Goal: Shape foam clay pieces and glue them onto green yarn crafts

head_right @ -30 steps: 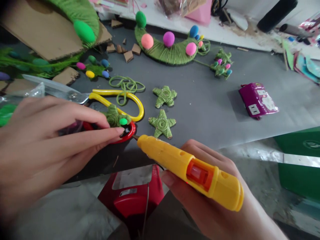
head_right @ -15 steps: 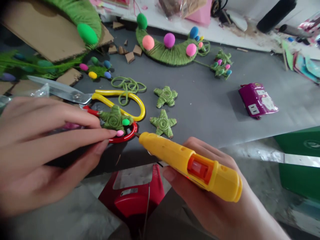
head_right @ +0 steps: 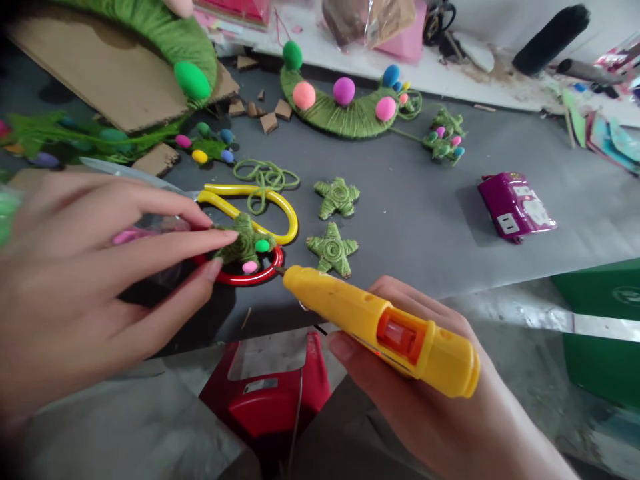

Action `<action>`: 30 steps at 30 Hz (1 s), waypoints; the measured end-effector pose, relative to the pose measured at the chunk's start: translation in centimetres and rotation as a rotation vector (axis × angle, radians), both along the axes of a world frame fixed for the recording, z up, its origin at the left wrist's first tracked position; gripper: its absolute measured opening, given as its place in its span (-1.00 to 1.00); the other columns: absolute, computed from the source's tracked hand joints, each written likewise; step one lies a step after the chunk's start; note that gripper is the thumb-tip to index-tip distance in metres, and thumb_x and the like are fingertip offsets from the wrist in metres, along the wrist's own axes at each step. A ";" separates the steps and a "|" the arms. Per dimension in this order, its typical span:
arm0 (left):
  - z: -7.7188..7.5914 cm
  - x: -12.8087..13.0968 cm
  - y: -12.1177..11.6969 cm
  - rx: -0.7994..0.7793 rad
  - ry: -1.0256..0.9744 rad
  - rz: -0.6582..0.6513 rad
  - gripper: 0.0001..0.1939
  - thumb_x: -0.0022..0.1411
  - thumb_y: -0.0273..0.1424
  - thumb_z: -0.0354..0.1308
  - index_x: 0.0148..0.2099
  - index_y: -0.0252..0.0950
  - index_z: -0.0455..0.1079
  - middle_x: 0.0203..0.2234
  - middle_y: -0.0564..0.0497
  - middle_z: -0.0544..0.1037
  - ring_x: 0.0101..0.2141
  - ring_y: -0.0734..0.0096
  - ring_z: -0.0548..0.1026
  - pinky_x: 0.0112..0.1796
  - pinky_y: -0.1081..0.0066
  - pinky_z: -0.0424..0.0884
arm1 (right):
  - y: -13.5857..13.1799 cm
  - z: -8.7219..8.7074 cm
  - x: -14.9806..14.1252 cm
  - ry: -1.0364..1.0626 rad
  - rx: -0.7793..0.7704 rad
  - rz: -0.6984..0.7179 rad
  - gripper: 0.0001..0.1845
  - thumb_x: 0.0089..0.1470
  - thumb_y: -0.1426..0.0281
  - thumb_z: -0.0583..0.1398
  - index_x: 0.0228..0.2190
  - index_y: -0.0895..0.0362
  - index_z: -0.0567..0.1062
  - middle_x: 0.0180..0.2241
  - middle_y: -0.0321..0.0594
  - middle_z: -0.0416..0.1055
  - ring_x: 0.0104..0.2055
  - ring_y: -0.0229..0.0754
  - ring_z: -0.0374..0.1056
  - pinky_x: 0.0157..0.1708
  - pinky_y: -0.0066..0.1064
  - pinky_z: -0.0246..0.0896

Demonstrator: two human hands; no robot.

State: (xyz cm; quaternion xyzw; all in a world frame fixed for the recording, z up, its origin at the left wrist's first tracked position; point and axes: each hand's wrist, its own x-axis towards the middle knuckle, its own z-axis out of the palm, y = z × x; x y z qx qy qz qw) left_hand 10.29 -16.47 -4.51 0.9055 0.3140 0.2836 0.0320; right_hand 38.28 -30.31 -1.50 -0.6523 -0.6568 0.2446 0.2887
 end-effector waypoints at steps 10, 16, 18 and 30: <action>-0.1 0.6 0.6 -0.017 -0.018 0.049 -0.86 0.39 -0.45 0.24 -0.07 -0.17 0.60 -0.05 -0.04 0.67 0.00 -0.07 0.58 0.01 -0.10 0.45 | 0.1 0.2 -0.2 -0.052 -0.055 0.062 -0.85 0.22 0.37 0.29 -0.30 -0.09 0.41 -0.39 -0.41 0.52 -0.52 -0.24 0.42 -0.69 -0.45 0.33; -0.1 0.6 0.3 -0.074 -0.015 0.015 -0.80 0.49 -0.46 0.11 0.03 -0.19 0.54 0.06 -0.06 0.65 0.09 0.00 0.57 0.09 -0.08 0.42 | 0.4 0.4 -0.5 -0.017 -0.030 0.068 -0.75 0.22 0.45 0.30 -0.39 -0.03 0.33 -0.48 -0.43 0.40 -0.64 -0.34 0.24 -0.70 -0.53 0.30; -0.1 0.5 0.2 -0.069 -0.031 -0.007 -0.77 0.48 -0.48 0.12 0.08 -0.18 0.53 0.06 -0.02 0.66 0.10 0.06 0.58 0.11 -0.05 0.41 | 0.4 0.4 -0.6 -0.022 -0.018 0.084 -0.74 0.21 0.44 0.30 -0.40 -0.02 0.33 -0.48 -0.42 0.39 -0.65 -0.36 0.23 -0.71 -0.54 0.30; -0.7 0.4 0.6 -0.042 0.006 -0.019 -0.79 0.52 -0.46 0.12 0.05 -0.09 0.51 0.03 0.09 0.66 0.09 0.15 0.58 0.08 0.00 0.38 | -0.2 0.1 0.7 -0.125 0.041 0.072 -0.92 0.26 0.31 0.31 -0.18 -0.08 0.58 -0.37 -0.29 0.59 -0.51 -0.20 0.48 -0.69 -0.44 0.37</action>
